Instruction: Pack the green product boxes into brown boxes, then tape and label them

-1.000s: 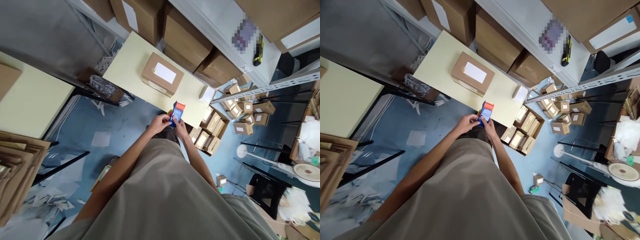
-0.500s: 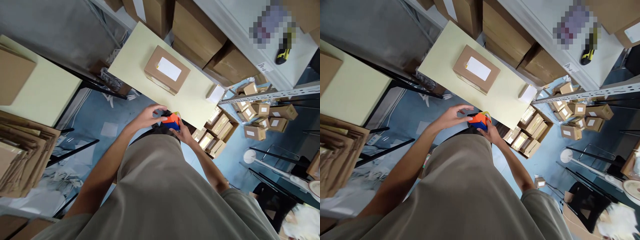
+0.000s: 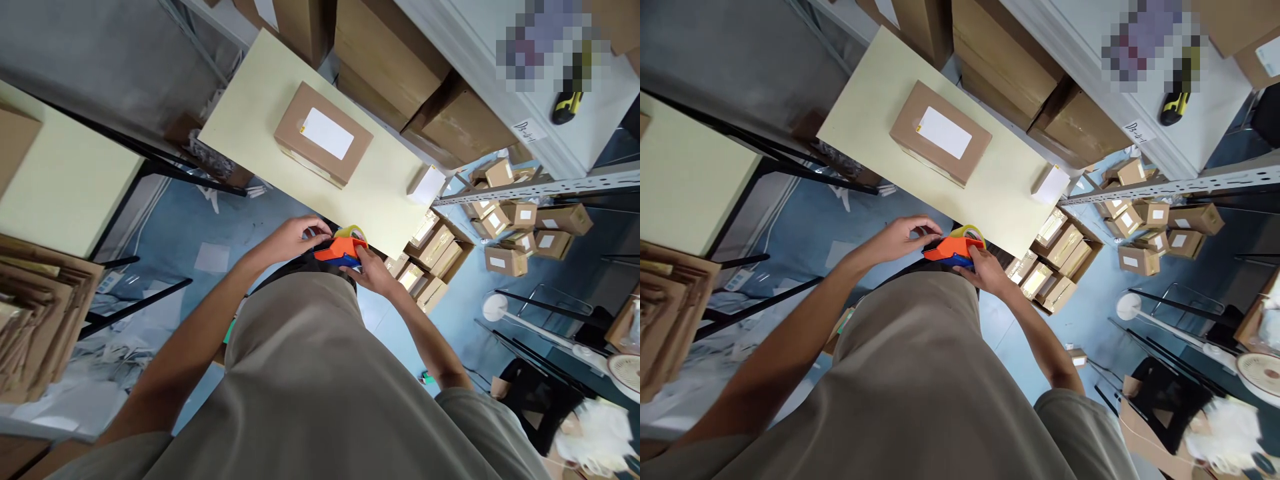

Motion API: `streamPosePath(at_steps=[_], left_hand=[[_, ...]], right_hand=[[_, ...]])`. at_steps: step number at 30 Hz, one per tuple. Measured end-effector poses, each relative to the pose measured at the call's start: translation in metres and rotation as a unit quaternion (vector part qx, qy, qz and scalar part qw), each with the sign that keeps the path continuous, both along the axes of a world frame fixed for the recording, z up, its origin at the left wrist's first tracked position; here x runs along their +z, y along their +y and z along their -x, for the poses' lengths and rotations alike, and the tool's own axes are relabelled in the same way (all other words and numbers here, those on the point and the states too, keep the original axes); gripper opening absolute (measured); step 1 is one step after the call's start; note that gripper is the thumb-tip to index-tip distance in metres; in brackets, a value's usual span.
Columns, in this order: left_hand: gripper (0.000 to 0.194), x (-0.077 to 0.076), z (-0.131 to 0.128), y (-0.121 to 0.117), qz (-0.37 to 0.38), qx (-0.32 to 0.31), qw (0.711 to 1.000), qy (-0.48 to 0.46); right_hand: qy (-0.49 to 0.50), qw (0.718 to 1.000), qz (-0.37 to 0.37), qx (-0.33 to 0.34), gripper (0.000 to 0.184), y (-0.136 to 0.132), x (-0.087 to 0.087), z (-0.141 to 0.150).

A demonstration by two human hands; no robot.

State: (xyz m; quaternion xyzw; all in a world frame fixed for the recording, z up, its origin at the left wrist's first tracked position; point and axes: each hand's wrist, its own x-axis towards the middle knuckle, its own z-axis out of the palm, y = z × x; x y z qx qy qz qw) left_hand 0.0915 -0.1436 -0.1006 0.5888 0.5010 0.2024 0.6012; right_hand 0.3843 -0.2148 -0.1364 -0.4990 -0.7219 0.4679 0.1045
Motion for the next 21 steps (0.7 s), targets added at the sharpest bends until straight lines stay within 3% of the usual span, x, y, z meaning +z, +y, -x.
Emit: streamPosePath(at_steps=[6,9,12,15,17,21], left_hand=[[0.034,-0.031,-0.01,-0.007,0.022,0.014,1.0,-0.007],[0.031,-0.05,-0.012,-0.021,0.027,0.053,0.998,0.007],[0.025,-0.07,0.005,-0.026,0.013,0.13,0.991,0.034],[0.019,-0.091,0.035,-0.011,-0.027,0.226,0.971,0.075],[0.018,-0.108,0.046,0.007,-0.056,0.251,0.964,0.074],[0.022,-0.144,0.029,0.044,-0.073,0.295,0.952,0.014]], right_hand=[[-0.032,0.999,0.037,-0.006,0.06,0.002,0.005,0.006],[-0.044,0.996,0.074,0.01,0.055,0.0,0.006,0.004],[-0.09,0.99,0.104,0.036,0.049,-0.006,0.01,-0.015],[-0.19,0.973,0.127,0.043,0.045,-0.007,0.016,-0.042],[-0.269,0.956,0.114,0.035,0.044,-0.001,0.016,-0.055],[-0.406,0.911,0.074,0.015,0.059,0.026,-0.002,-0.057]])
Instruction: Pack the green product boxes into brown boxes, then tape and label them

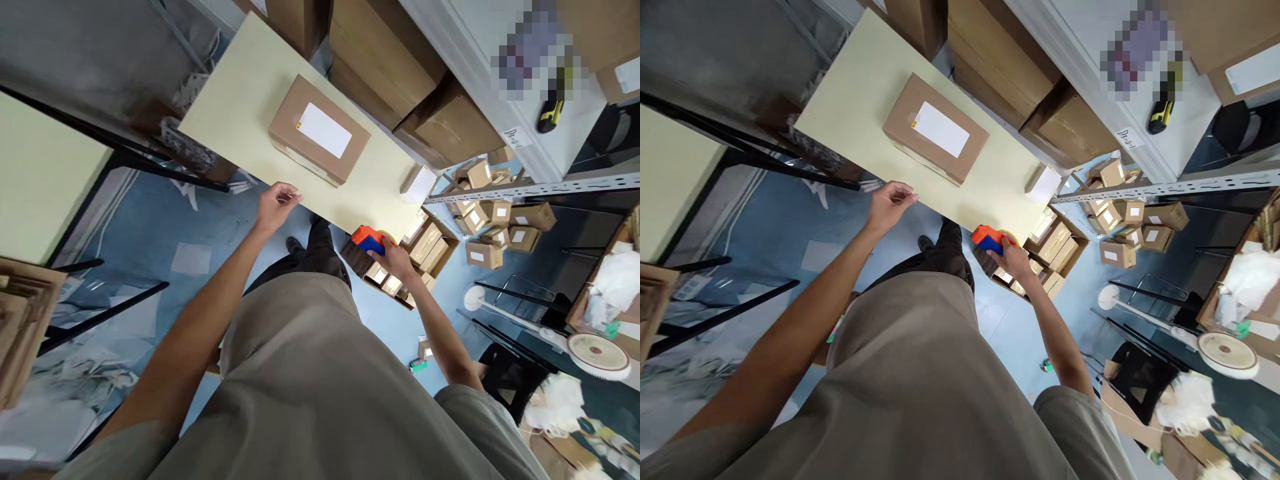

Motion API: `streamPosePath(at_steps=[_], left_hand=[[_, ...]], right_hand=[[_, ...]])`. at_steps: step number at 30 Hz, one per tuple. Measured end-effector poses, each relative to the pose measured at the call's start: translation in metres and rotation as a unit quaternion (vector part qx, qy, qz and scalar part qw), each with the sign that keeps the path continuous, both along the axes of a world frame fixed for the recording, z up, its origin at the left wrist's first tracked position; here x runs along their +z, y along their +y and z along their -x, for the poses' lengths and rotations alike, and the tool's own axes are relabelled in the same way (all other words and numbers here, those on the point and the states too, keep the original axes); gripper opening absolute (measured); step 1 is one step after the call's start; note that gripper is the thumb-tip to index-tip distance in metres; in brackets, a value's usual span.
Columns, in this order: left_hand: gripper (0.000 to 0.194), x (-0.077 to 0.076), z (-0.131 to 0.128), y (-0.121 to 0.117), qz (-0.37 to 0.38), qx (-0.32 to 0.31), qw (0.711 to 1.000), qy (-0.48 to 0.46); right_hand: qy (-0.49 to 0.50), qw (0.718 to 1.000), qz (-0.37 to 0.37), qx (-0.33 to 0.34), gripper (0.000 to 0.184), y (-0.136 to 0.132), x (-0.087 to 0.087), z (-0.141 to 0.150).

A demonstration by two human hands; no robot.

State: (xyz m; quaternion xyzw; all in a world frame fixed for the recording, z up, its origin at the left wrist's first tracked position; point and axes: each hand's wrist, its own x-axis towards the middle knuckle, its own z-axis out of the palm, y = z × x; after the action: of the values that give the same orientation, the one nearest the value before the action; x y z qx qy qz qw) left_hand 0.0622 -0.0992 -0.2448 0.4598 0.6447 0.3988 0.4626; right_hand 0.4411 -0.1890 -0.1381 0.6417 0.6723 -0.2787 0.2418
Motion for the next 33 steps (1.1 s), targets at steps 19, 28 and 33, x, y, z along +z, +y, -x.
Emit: streamPosePath(at_steps=[19,28,33], left_hand=[[0.02,-0.073,-0.027,0.066,-0.001,0.161,0.987,0.02],[0.019,-0.094,-0.058,0.089,0.023,0.276,0.961,-0.02],[0.07,-0.084,-0.104,0.098,0.063,0.349,0.926,-0.13]], right_hand=[[-0.051,0.985,-0.162,0.015,0.054,0.058,-0.114,0.019],[-0.059,0.977,-0.206,-0.016,0.045,0.066,-0.132,0.029],[0.0,0.968,-0.248,-0.04,0.044,0.055,-0.135,0.033]])
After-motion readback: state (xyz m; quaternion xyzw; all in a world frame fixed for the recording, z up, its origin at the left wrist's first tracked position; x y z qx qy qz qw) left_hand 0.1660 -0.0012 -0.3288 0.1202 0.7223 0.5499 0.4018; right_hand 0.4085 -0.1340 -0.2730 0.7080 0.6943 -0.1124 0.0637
